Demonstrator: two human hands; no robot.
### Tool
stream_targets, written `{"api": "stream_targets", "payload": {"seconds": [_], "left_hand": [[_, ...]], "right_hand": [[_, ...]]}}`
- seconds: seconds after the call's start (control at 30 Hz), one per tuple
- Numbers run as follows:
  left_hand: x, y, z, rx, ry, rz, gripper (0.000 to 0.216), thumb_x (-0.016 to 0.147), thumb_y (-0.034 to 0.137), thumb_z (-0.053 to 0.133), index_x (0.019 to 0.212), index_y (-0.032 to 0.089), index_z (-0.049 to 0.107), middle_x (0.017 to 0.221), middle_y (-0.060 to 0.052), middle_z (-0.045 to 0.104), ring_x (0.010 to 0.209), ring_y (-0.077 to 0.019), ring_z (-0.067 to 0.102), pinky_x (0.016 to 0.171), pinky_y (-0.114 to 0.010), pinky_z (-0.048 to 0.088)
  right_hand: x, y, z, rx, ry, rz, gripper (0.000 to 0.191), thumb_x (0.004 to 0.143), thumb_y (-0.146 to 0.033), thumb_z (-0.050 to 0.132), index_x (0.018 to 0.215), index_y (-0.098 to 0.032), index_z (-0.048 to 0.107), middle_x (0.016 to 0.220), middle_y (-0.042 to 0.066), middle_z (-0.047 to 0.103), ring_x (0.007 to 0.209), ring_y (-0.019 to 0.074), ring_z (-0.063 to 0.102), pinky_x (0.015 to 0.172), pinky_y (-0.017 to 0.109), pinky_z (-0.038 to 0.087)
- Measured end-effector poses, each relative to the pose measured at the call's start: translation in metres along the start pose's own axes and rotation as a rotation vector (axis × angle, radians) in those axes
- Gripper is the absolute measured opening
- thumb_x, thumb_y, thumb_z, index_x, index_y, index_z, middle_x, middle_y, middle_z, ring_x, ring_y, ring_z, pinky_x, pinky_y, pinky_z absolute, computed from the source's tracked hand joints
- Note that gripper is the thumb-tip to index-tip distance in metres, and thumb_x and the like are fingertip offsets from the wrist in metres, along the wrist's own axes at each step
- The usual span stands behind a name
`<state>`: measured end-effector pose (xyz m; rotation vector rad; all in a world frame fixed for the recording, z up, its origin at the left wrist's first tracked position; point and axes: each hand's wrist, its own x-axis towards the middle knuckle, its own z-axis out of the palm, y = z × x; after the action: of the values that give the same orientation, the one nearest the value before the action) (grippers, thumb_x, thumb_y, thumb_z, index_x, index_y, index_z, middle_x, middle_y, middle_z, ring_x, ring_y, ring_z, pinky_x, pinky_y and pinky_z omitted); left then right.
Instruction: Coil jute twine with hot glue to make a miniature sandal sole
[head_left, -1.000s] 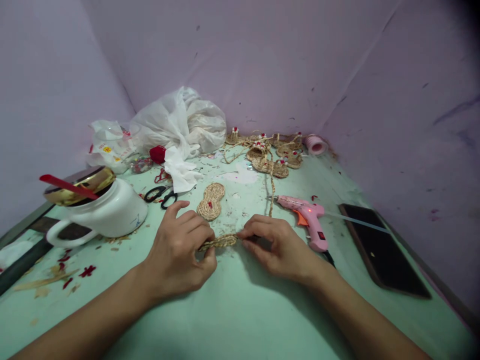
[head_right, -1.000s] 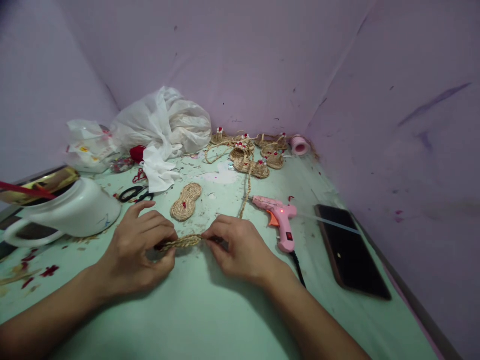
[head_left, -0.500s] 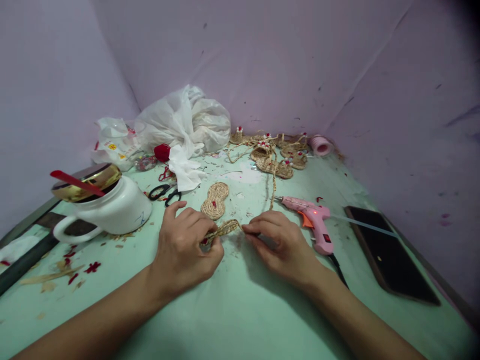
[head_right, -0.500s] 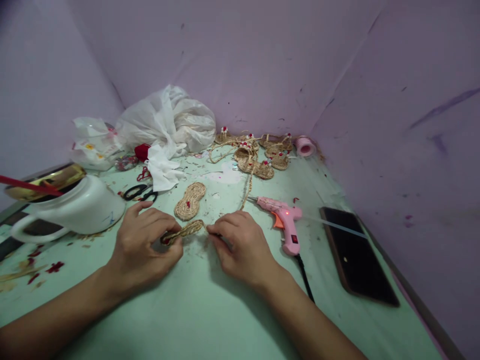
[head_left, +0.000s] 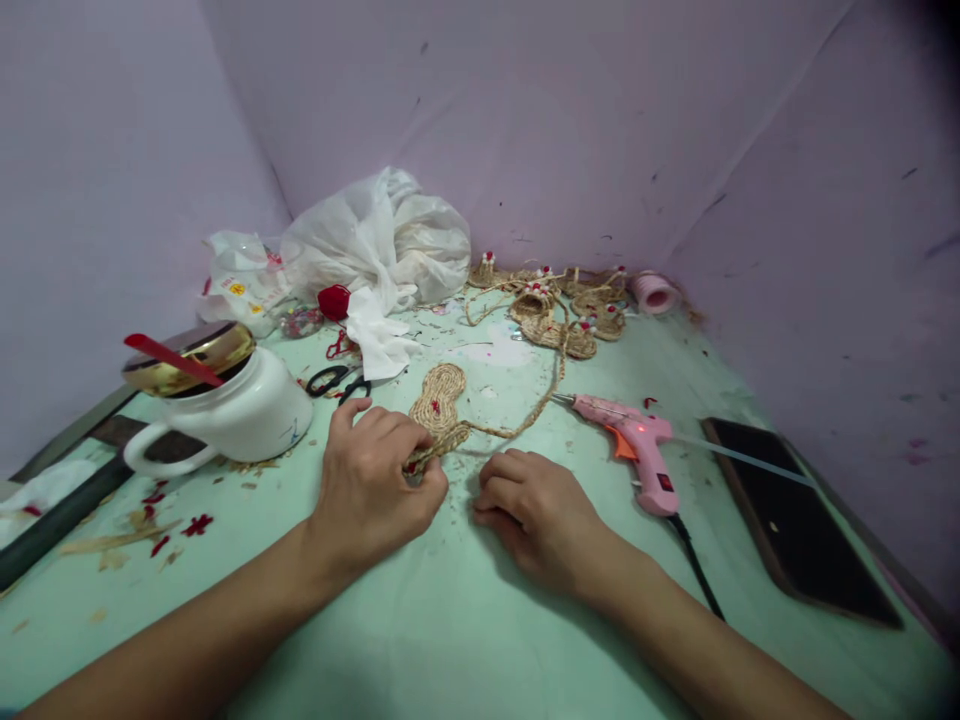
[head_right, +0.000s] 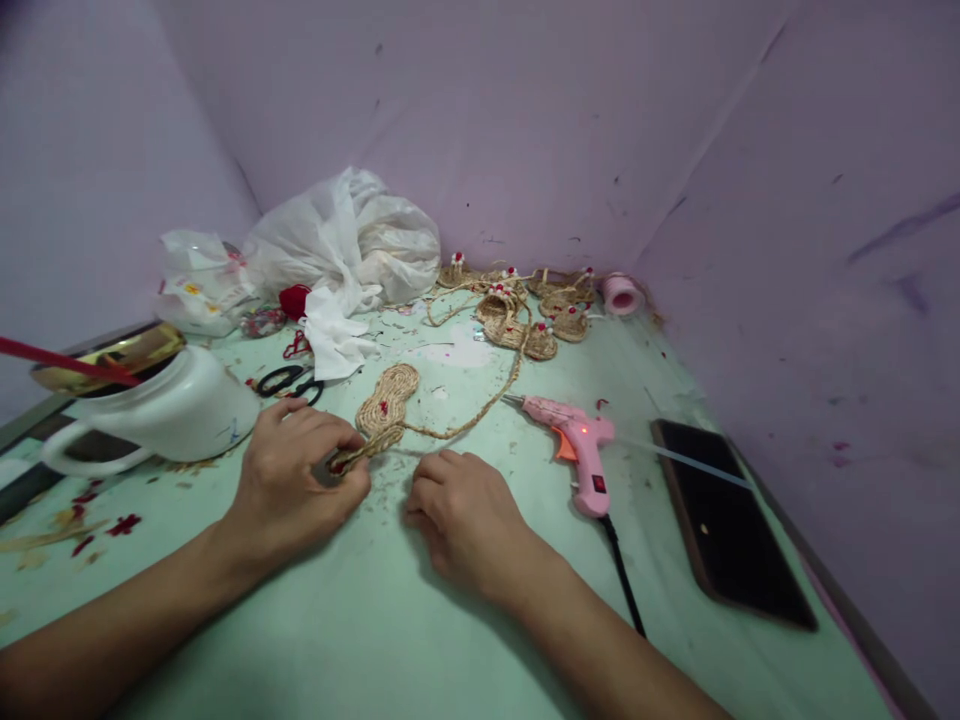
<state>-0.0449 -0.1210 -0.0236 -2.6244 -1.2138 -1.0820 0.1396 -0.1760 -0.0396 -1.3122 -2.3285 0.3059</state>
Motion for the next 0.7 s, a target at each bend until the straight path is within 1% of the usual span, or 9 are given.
{"api": "stream_targets", "payload": {"seconds": [0.1, 0.2, 0.3, 0.4, 0.47, 0.6, 0.7], "left_hand": [[0.000, -0.001, 0.000, -0.005, -0.006, 0.003, 0.002, 0.067, 0.016, 0.057, 0.065, 0.017, 0.057, 0.064, 0.000, 0.064, 0.065, -0.0173, 0.060, 0.089, -0.045, 0.038], [-0.001, -0.001, 0.000, -0.003, 0.004, 0.015, 0.002, 0.067, 0.016, 0.058, 0.066, 0.017, 0.058, 0.065, 0.000, 0.064, 0.065, -0.0172, 0.060, 0.090, -0.045, 0.038], [-0.001, -0.001, 0.000, -0.006, 0.006, 0.020, 0.003, 0.067, 0.015, 0.057, 0.067, 0.018, 0.058, 0.066, 0.000, 0.065, 0.066, -0.0174, 0.060, 0.090, -0.045, 0.038], [-0.001, -0.001, -0.001, -0.009, 0.001, 0.017, 0.003, 0.067, 0.015, 0.057, 0.067, 0.018, 0.057, 0.066, 0.000, 0.064, 0.066, -0.0180, 0.060, 0.090, -0.046, 0.038], [-0.001, -0.002, -0.002, -0.012, 0.001, 0.016, 0.002, 0.067, 0.016, 0.057, 0.067, 0.018, 0.057, 0.066, -0.001, 0.064, 0.067, -0.0185, 0.061, 0.090, -0.046, 0.038], [0.000, -0.002, -0.003, -0.025, 0.001, 0.000, 0.002, 0.069, 0.018, 0.056, 0.068, 0.019, 0.057, 0.068, 0.000, 0.065, 0.067, -0.0187, 0.061, 0.090, -0.046, 0.039], [0.000, -0.001, -0.003, -0.029, -0.007, -0.008, 0.002, 0.070, 0.019, 0.056, 0.068, 0.020, 0.056, 0.069, 0.000, 0.065, 0.068, -0.0184, 0.061, 0.090, -0.046, 0.040]], "right_hand": [[0.001, -0.007, 0.001, -0.151, -0.053, 0.054, 0.009, 0.079, -0.013, 0.055, 0.075, -0.016, 0.062, 0.076, 0.005, 0.063, 0.067, 0.0171, 0.052, 0.059, 0.029, 0.033], [0.004, -0.012, 0.004, -0.274, -0.110, 0.107, 0.009, 0.080, -0.014, 0.053, 0.080, -0.018, 0.061, 0.077, 0.004, 0.062, 0.070, 0.0186, 0.053, 0.060, 0.030, 0.031], [0.006, -0.011, 0.006, -0.353, -0.130, 0.166, 0.009, 0.079, -0.013, 0.052, 0.081, -0.018, 0.060, 0.078, 0.005, 0.062, 0.072, 0.0196, 0.054, 0.061, 0.031, 0.031], [0.006, 0.000, 0.002, -0.414, -0.090, 0.256, 0.011, 0.079, -0.009, 0.050, 0.081, -0.014, 0.059, 0.078, 0.010, 0.062, 0.070, 0.0225, 0.055, 0.058, 0.032, 0.030], [0.004, 0.009, -0.002, -0.441, -0.056, 0.298, 0.012, 0.080, -0.009, 0.047, 0.080, -0.013, 0.058, 0.077, 0.012, 0.062, 0.069, 0.0240, 0.055, 0.057, 0.033, 0.029], [0.000, 0.018, -0.008, -0.438, 0.023, 0.305, 0.019, 0.086, -0.016, 0.041, 0.074, -0.017, 0.056, 0.070, 0.010, 0.062, 0.063, 0.0224, 0.055, 0.052, 0.032, 0.027], [-0.002, 0.017, -0.008, -0.407, 0.128, 0.302, 0.033, 0.091, -0.023, 0.034, 0.065, -0.019, 0.054, 0.061, 0.007, 0.059, 0.056, 0.0199, 0.053, 0.049, 0.031, 0.024]]}}
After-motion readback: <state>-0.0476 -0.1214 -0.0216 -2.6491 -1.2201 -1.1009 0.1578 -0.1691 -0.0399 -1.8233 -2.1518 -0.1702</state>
